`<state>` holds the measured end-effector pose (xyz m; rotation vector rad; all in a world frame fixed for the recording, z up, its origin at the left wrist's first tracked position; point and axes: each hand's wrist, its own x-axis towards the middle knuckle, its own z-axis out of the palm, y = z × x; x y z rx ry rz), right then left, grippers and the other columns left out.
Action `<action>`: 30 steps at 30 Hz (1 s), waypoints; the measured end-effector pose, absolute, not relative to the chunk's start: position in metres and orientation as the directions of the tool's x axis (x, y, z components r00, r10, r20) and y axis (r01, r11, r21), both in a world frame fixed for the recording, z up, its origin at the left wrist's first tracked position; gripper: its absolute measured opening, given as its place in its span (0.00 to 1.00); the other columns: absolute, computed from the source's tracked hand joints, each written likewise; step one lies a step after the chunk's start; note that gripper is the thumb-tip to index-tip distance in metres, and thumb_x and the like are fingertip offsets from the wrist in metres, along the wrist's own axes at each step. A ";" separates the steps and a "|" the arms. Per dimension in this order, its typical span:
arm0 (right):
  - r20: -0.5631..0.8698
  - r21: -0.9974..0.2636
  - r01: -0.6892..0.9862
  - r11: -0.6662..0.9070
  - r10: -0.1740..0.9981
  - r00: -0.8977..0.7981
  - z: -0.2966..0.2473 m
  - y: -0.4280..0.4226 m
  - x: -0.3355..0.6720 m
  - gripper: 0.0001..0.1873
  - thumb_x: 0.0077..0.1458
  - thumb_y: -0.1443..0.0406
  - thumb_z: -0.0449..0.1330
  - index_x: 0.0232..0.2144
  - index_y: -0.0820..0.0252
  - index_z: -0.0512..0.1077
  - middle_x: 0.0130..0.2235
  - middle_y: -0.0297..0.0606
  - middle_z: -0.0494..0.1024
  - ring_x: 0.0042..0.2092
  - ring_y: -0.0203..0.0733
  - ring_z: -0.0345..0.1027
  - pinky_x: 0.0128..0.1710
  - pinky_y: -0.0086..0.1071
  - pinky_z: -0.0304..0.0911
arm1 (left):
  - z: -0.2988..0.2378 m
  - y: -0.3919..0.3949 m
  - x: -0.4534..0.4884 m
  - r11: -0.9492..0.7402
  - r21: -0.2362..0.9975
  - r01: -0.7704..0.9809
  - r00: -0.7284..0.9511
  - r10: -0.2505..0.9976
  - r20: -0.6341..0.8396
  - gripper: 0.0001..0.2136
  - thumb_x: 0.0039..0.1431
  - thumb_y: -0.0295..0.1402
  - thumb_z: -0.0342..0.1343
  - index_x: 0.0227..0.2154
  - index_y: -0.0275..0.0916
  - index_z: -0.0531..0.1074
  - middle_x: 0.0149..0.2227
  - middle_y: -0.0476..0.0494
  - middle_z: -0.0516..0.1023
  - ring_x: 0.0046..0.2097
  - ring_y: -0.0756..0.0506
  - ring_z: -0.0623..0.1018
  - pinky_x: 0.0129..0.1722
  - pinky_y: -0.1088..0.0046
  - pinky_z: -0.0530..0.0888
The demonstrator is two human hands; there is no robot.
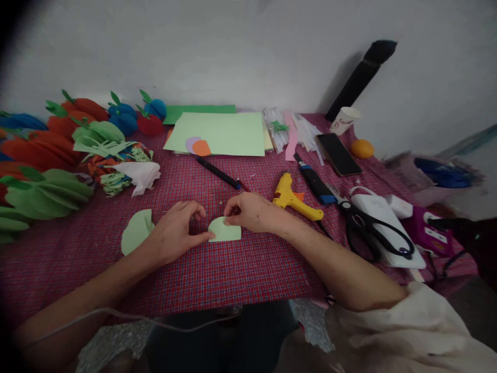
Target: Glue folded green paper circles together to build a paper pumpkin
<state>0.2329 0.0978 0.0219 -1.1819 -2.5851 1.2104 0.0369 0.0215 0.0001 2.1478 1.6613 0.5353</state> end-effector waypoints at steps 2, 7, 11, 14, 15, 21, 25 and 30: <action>-0.252 -0.663 0.629 0.407 0.670 -0.698 0.021 0.097 0.233 0.05 0.49 0.65 0.60 0.28 0.60 0.74 0.24 0.30 0.73 0.25 0.31 0.61 0.25 0.26 0.53 | 0.001 0.021 0.037 -0.231 0.510 0.829 0.230 0.971 0.066 0.14 0.46 0.40 0.60 0.32 0.41 0.64 0.34 0.47 0.69 0.38 0.43 0.67 0.38 0.65 0.65; -0.235 -0.624 0.647 0.438 0.685 -0.690 0.019 0.095 0.232 0.05 0.47 0.63 0.62 0.28 0.59 0.74 0.22 0.29 0.71 0.23 0.31 0.59 0.24 0.26 0.52 | 0.002 0.021 0.036 -0.245 0.509 0.825 0.246 0.967 0.066 0.14 0.47 0.40 0.60 0.33 0.41 0.64 0.35 0.47 0.70 0.39 0.43 0.67 0.38 0.65 0.65; -0.207 -0.575 0.651 0.496 0.681 -0.702 0.017 0.094 0.232 0.05 0.47 0.64 0.62 0.29 0.58 0.73 0.24 0.29 0.71 0.25 0.32 0.61 0.24 0.27 0.50 | -0.001 0.021 0.037 -0.243 0.497 0.833 0.243 0.968 0.065 0.14 0.47 0.40 0.60 0.33 0.41 0.64 0.35 0.46 0.70 0.39 0.43 0.67 0.38 0.64 0.66; -0.181 -0.523 0.649 0.553 0.671 -0.719 0.017 0.093 0.233 0.07 0.47 0.64 0.63 0.32 0.57 0.72 0.26 0.30 0.72 0.27 0.33 0.63 0.25 0.27 0.51 | -0.001 0.021 0.038 -0.247 0.499 0.831 0.247 0.967 0.067 0.15 0.46 0.40 0.60 0.34 0.40 0.65 0.35 0.46 0.70 0.39 0.42 0.68 0.39 0.63 0.66; -0.164 -0.503 0.649 0.571 0.674 -0.720 0.017 0.092 0.234 0.09 0.46 0.64 0.63 0.33 0.57 0.71 0.28 0.30 0.73 0.29 0.34 0.64 0.26 0.27 0.52 | 0.001 0.021 0.037 -0.250 0.512 0.822 0.249 0.966 0.072 0.15 0.46 0.40 0.60 0.34 0.40 0.65 0.35 0.46 0.70 0.39 0.42 0.68 0.39 0.63 0.66; -0.064 -0.296 0.710 0.640 0.728 -0.683 0.019 0.085 0.234 0.22 0.44 0.57 0.65 0.41 0.59 0.66 0.38 0.39 0.72 0.39 0.44 0.65 0.34 0.33 0.58 | 0.028 0.020 0.019 -0.185 0.714 0.675 -0.063 0.950 0.306 0.08 0.60 0.35 0.45 0.34 0.42 0.68 0.34 0.49 0.74 0.38 0.47 0.72 0.39 0.67 0.68; -0.006 -0.211 0.681 0.701 0.696 -0.718 0.022 0.082 0.230 0.22 0.45 0.57 0.66 0.40 0.62 0.66 0.38 0.41 0.72 0.41 0.47 0.64 0.37 0.35 0.59 | 0.037 0.013 0.020 -0.296 0.553 0.779 0.060 0.913 0.403 0.08 0.59 0.34 0.48 0.34 0.43 0.72 0.33 0.50 0.77 0.38 0.46 0.72 0.42 0.65 0.67; 0.096 -0.269 0.576 0.772 0.617 -0.781 0.038 0.088 0.248 0.07 0.53 0.62 0.60 0.33 0.60 0.71 0.34 0.37 0.73 0.39 0.41 0.64 0.40 0.33 0.57 | 0.022 0.004 0.042 -0.561 0.250 0.789 0.497 0.822 0.278 0.16 0.58 0.25 0.45 0.48 0.41 0.68 0.46 0.46 0.76 0.50 0.42 0.68 0.47 0.60 0.60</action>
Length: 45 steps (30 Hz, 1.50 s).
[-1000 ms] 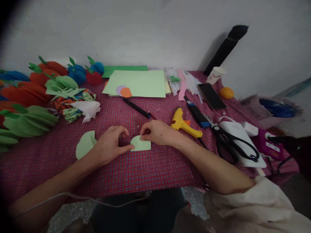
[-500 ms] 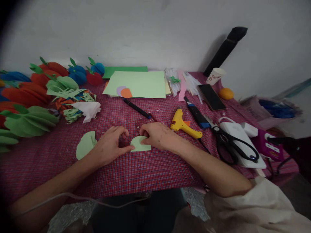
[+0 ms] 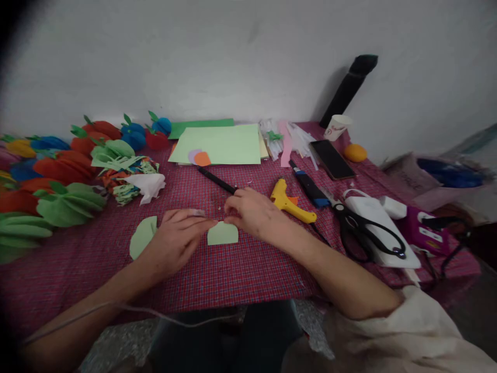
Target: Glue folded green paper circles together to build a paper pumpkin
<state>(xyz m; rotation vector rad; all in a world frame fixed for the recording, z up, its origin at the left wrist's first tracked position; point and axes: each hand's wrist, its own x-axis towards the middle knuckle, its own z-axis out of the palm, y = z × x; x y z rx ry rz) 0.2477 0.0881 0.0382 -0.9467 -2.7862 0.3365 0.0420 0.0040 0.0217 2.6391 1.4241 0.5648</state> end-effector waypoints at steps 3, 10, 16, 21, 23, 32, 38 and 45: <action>0.113 -0.236 0.565 0.791 0.600 -0.792 0.046 0.089 0.264 0.06 0.56 0.66 0.57 0.29 0.60 0.74 0.31 0.36 0.73 0.37 0.40 0.64 0.41 0.34 0.55 | 0.013 0.003 0.052 -0.620 0.138 0.772 0.585 0.778 0.229 0.18 0.59 0.25 0.45 0.51 0.40 0.66 0.50 0.47 0.74 0.53 0.42 0.65 0.49 0.59 0.57; -0.002 -0.141 0.433 0.890 0.438 -0.899 0.039 0.073 0.265 0.14 0.56 0.73 0.51 0.26 0.60 0.74 0.27 0.35 0.72 0.30 0.38 0.59 0.38 0.35 0.52 | 0.013 0.005 0.070 -0.635 -0.038 0.771 0.636 0.765 0.103 0.16 0.62 0.27 0.43 0.51 0.39 0.64 0.51 0.49 0.73 0.50 0.43 0.67 0.46 0.63 0.58; -0.018 -0.091 0.433 0.897 0.433 -0.901 0.035 0.061 0.268 0.14 0.58 0.74 0.50 0.28 0.62 0.73 0.29 0.38 0.70 0.33 0.39 0.57 0.37 0.34 0.52 | 0.009 0.003 0.073 -0.609 -0.072 0.790 0.613 0.789 0.038 0.14 0.62 0.28 0.44 0.48 0.39 0.67 0.48 0.48 0.75 0.48 0.44 0.69 0.45 0.62 0.59; 0.017 0.005 0.515 0.857 0.515 -0.857 0.023 0.039 0.262 0.09 0.56 0.72 0.53 0.30 0.60 0.73 0.33 0.39 0.72 0.39 0.44 0.59 0.39 0.39 0.52 | 0.009 -0.004 0.076 -0.589 -0.129 0.798 0.591 0.806 -0.021 0.16 0.61 0.26 0.42 0.51 0.36 0.64 0.52 0.45 0.72 0.51 0.42 0.67 0.47 0.60 0.60; -0.013 0.080 0.576 0.813 0.579 -0.815 0.020 0.027 0.252 0.10 0.54 0.73 0.54 0.29 0.61 0.74 0.33 0.40 0.73 0.38 0.45 0.60 0.37 0.39 0.52 | 0.008 -0.007 0.077 -0.586 -0.160 0.795 0.585 0.809 -0.054 0.17 0.61 0.25 0.42 0.53 0.35 0.63 0.53 0.43 0.70 0.53 0.42 0.66 0.48 0.59 0.60; -0.088 0.140 0.546 0.826 0.560 -0.824 0.035 0.026 0.244 0.09 0.54 0.72 0.56 0.27 0.61 0.76 0.33 0.42 0.74 0.38 0.45 0.60 0.33 0.37 0.50 | 0.014 -0.025 0.061 -0.564 -0.165 0.809 0.573 0.819 0.010 0.18 0.60 0.25 0.43 0.53 0.37 0.64 0.54 0.44 0.70 0.51 0.42 0.66 0.47 0.59 0.61; 0.083 0.085 0.585 0.807 0.579 -0.811 0.039 0.045 0.258 0.10 0.57 0.70 0.54 0.38 0.54 0.74 0.34 0.38 0.72 0.38 0.43 0.57 0.33 0.35 0.47 | 0.017 -0.047 0.034 -0.388 -0.068 0.919 0.392 0.883 0.259 0.20 0.56 0.20 0.44 0.49 0.40 0.68 0.50 0.49 0.74 0.51 0.42 0.66 0.48 0.60 0.58; 0.080 0.138 0.543 0.829 0.537 -0.840 0.030 0.038 0.233 0.10 0.58 0.69 0.53 0.40 0.57 0.72 0.35 0.39 0.71 0.40 0.45 0.58 0.34 0.35 0.48 | 0.017 -0.057 0.052 -0.434 -0.018 0.901 0.431 0.888 0.161 0.16 0.59 0.26 0.45 0.49 0.40 0.68 0.51 0.48 0.73 0.50 0.43 0.67 0.46 0.63 0.60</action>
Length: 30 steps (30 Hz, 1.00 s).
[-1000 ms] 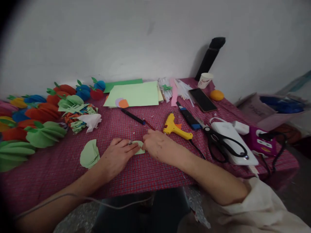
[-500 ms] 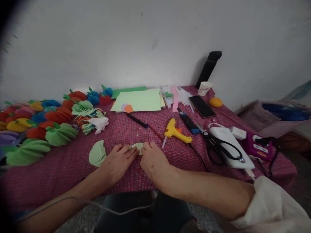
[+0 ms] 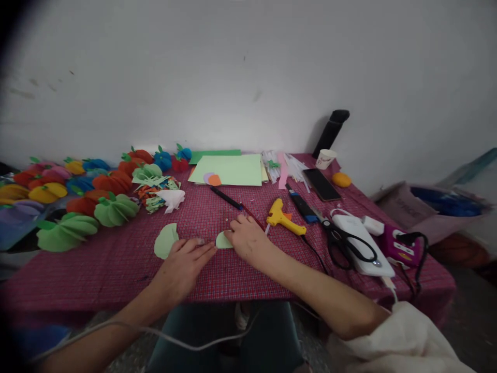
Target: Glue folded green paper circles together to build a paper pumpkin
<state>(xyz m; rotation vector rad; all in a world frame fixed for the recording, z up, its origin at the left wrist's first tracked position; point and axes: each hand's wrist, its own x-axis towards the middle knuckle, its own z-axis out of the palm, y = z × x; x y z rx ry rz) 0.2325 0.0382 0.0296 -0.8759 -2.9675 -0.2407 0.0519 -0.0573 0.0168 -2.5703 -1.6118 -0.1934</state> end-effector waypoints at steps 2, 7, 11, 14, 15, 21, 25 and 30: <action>0.071 0.153 0.508 0.848 0.503 -0.861 0.027 0.038 0.228 0.10 0.59 0.69 0.52 0.40 0.58 0.71 0.35 0.39 0.71 0.40 0.45 0.58 0.36 0.36 0.48 | 0.016 -0.056 0.058 -0.444 -0.020 0.896 0.442 0.887 0.135 0.16 0.60 0.27 0.44 0.50 0.39 0.67 0.51 0.47 0.73 0.50 0.43 0.66 0.46 0.63 0.60; 0.057 0.171 0.495 0.852 0.493 -0.868 0.023 0.041 0.224 0.11 0.60 0.67 0.51 0.42 0.58 0.71 0.35 0.39 0.71 0.40 0.45 0.58 0.36 0.36 0.49 | 0.017 -0.051 0.061 -0.456 0.020 0.890 0.454 0.889 0.062 0.16 0.60 0.27 0.44 0.50 0.39 0.66 0.50 0.46 0.74 0.48 0.44 0.67 0.44 0.63 0.61; 0.036 0.157 0.485 0.860 0.486 -0.873 0.029 0.047 0.231 0.13 0.60 0.67 0.51 0.45 0.55 0.71 0.35 0.39 0.71 0.40 0.45 0.57 0.35 0.36 0.48 | 0.024 -0.046 0.060 -0.436 0.028 0.899 0.433 0.898 0.080 0.16 0.59 0.26 0.45 0.50 0.40 0.67 0.48 0.45 0.75 0.48 0.43 0.67 0.44 0.62 0.61; 0.090 0.145 0.519 0.843 0.511 -0.855 0.037 0.046 0.243 0.15 0.60 0.67 0.52 0.48 0.52 0.69 0.37 0.39 0.71 0.41 0.45 0.57 0.35 0.36 0.48 | 0.028 -0.040 0.059 -0.429 0.032 0.903 0.421 0.895 0.144 0.16 0.60 0.26 0.44 0.50 0.39 0.66 0.50 0.45 0.73 0.51 0.42 0.66 0.46 0.61 0.59; 0.110 0.141 0.530 0.836 0.519 -0.848 0.038 0.044 0.247 0.15 0.60 0.68 0.52 0.48 0.52 0.69 0.37 0.39 0.71 0.41 0.44 0.57 0.36 0.36 0.48 | 0.028 -0.038 0.059 -0.441 0.037 0.897 0.430 0.889 0.160 0.17 0.60 0.26 0.43 0.51 0.39 0.65 0.51 0.46 0.72 0.51 0.42 0.65 0.47 0.61 0.59; 0.101 0.138 0.509 0.850 0.499 -0.861 0.024 0.030 0.258 0.12 0.60 0.67 0.53 0.45 0.54 0.70 0.36 0.37 0.72 0.42 0.44 0.58 0.40 0.38 0.49 | 0.017 -0.029 0.066 -0.516 0.042 0.856 0.507 0.852 0.126 0.17 0.61 0.25 0.41 0.51 0.37 0.64 0.51 0.44 0.73 0.55 0.43 0.63 0.52 0.60 0.54; 0.094 0.162 0.494 0.854 0.484 -0.870 0.014 0.026 0.259 0.12 0.60 0.67 0.52 0.46 0.55 0.70 0.36 0.38 0.72 0.42 0.45 0.58 0.41 0.40 0.50 | 0.011 -0.029 0.068 -0.519 0.010 0.855 0.516 0.852 0.083 0.17 0.61 0.26 0.41 0.51 0.38 0.64 0.50 0.44 0.73 0.54 0.42 0.65 0.52 0.58 0.54; 0.113 0.208 0.497 0.843 0.484 -0.868 0.015 0.020 0.261 0.12 0.60 0.67 0.52 0.45 0.58 0.70 0.37 0.39 0.72 0.43 0.46 0.59 0.44 0.43 0.50 | 0.013 -0.033 0.068 -0.527 -0.037 0.849 0.529 0.848 0.041 0.17 0.60 0.25 0.42 0.51 0.37 0.64 0.51 0.42 0.72 0.52 0.43 0.66 0.51 0.59 0.56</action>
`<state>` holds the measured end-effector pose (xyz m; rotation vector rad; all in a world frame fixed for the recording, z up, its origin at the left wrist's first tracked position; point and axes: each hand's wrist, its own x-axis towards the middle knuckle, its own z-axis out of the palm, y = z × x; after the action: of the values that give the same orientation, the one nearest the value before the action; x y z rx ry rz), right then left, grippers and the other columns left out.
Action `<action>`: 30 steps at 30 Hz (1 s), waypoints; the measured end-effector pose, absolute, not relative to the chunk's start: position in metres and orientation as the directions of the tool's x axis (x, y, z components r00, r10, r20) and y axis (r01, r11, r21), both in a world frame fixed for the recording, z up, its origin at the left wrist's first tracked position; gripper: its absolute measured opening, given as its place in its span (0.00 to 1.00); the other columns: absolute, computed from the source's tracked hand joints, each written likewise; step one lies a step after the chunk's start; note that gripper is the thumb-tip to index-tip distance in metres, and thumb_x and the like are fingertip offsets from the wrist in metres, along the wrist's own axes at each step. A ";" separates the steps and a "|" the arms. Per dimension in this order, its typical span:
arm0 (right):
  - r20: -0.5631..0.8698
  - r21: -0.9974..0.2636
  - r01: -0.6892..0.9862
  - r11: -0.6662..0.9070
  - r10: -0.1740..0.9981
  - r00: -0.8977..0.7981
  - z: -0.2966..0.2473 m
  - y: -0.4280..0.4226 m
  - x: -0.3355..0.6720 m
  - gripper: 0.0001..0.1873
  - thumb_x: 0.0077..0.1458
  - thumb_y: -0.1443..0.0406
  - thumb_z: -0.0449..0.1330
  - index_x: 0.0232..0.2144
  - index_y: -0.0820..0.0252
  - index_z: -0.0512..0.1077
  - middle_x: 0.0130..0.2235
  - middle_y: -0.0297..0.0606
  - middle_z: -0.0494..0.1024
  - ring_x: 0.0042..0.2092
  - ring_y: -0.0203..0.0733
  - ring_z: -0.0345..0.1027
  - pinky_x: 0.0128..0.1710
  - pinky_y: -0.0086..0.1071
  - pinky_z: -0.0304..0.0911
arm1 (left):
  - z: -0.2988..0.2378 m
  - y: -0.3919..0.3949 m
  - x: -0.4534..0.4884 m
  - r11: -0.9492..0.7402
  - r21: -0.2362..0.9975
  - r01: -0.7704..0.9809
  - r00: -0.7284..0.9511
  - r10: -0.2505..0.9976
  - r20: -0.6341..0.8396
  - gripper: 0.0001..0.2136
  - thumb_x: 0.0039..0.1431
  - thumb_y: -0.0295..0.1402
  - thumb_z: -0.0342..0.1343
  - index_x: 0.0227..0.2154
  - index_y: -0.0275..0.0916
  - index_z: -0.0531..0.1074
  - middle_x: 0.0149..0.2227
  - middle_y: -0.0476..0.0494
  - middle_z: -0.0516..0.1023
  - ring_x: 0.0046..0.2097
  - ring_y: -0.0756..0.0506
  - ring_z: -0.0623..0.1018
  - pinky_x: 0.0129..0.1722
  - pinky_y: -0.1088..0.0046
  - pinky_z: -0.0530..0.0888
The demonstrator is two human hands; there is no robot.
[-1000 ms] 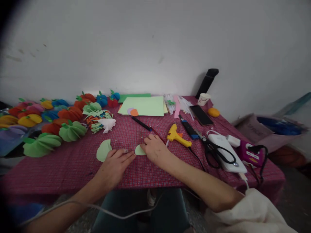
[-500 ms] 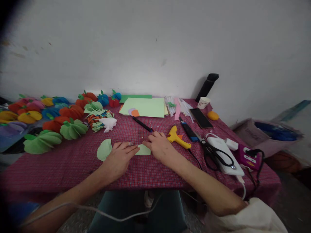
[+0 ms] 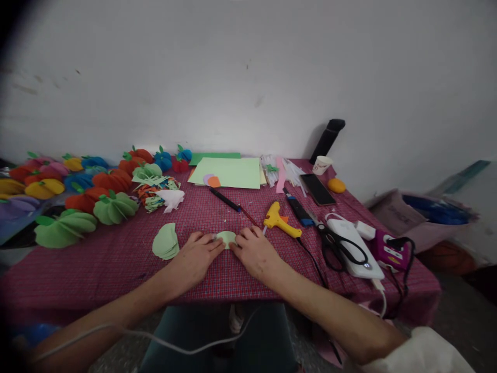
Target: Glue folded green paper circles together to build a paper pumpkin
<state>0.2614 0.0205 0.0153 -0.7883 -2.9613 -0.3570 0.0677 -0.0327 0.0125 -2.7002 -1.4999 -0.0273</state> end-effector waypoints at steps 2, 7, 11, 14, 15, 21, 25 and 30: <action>0.102 0.208 0.491 0.846 0.481 -0.871 0.021 0.020 0.263 0.12 0.59 0.67 0.53 0.45 0.57 0.70 0.38 0.40 0.73 0.43 0.46 0.59 0.45 0.44 0.49 | 0.015 -0.033 0.064 -0.540 -0.052 0.840 0.542 0.839 0.047 0.17 0.60 0.26 0.42 0.52 0.39 0.63 0.51 0.42 0.72 0.52 0.43 0.66 0.51 0.60 0.56; 0.126 0.135 0.510 0.849 0.496 -0.859 0.034 0.024 0.265 0.12 0.59 0.66 0.54 0.45 0.53 0.71 0.43 0.38 0.73 0.47 0.46 0.57 0.47 0.43 0.48 | 0.021 -0.030 0.051 -0.508 -0.036 0.860 0.509 0.856 0.085 0.17 0.61 0.27 0.42 0.51 0.42 0.65 0.51 0.44 0.72 0.55 0.43 0.64 0.51 0.60 0.56; 0.112 0.123 0.495 0.860 0.484 -0.868 0.025 0.021 0.258 0.13 0.59 0.67 0.53 0.47 0.54 0.70 0.42 0.38 0.74 0.47 0.46 0.57 0.47 0.44 0.48 | 0.018 -0.029 0.054 -0.523 -0.053 0.851 0.526 0.844 0.110 0.18 0.62 0.26 0.40 0.53 0.40 0.63 0.53 0.44 0.71 0.56 0.43 0.63 0.52 0.59 0.55; 0.074 0.117 0.491 0.863 0.485 -0.871 0.020 0.020 0.255 0.12 0.59 0.67 0.52 0.45 0.56 0.71 0.41 0.39 0.74 0.46 0.46 0.58 0.47 0.45 0.48 | 0.011 -0.031 0.062 -0.534 -0.084 0.841 0.540 0.838 0.081 0.17 0.61 0.25 0.41 0.51 0.38 0.64 0.51 0.43 0.72 0.55 0.44 0.65 0.53 0.59 0.55; 0.063 0.113 0.487 0.866 0.483 -0.873 0.021 0.021 0.255 0.12 0.59 0.68 0.52 0.43 0.56 0.71 0.41 0.39 0.75 0.46 0.46 0.58 0.47 0.45 0.47 | 0.008 -0.031 0.063 -0.529 -0.097 0.843 0.536 0.841 0.075 0.17 0.60 0.24 0.41 0.50 0.38 0.64 0.50 0.42 0.72 0.54 0.44 0.65 0.52 0.59 0.56; 0.122 0.091 0.541 0.836 0.530 -0.839 0.028 0.024 0.255 0.10 0.59 0.69 0.54 0.41 0.57 0.72 0.42 0.37 0.76 0.49 0.45 0.58 0.49 0.44 0.46 | 0.004 -0.039 0.063 -0.524 -0.112 0.845 0.533 0.842 0.081 0.16 0.61 0.26 0.41 0.51 0.37 0.63 0.51 0.41 0.71 0.55 0.43 0.65 0.53 0.59 0.56; 0.085 0.144 0.510 0.848 0.503 -0.860 0.016 0.018 0.250 0.11 0.58 0.71 0.53 0.41 0.59 0.71 0.41 0.38 0.76 0.47 0.45 0.60 0.48 0.45 0.48 | 0.007 -0.041 0.061 -0.507 -0.065 0.859 0.511 0.857 0.071 0.17 0.61 0.25 0.41 0.51 0.37 0.64 0.52 0.41 0.71 0.54 0.44 0.66 0.52 0.60 0.57; 0.092 0.108 0.529 0.842 0.521 -0.848 0.017 0.015 0.249 0.10 0.59 0.70 0.52 0.40 0.60 0.72 0.41 0.39 0.76 0.50 0.47 0.59 0.52 0.48 0.46 | 0.020 -0.034 0.064 -0.474 0.060 0.879 0.466 0.878 0.108 0.16 0.60 0.25 0.43 0.47 0.40 0.68 0.48 0.44 0.74 0.54 0.44 0.66 0.53 0.59 0.57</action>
<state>0.2492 0.0153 0.0168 -0.8444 -2.9585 -0.1994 0.0640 -0.0338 0.0203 -2.6868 -1.6095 -0.1943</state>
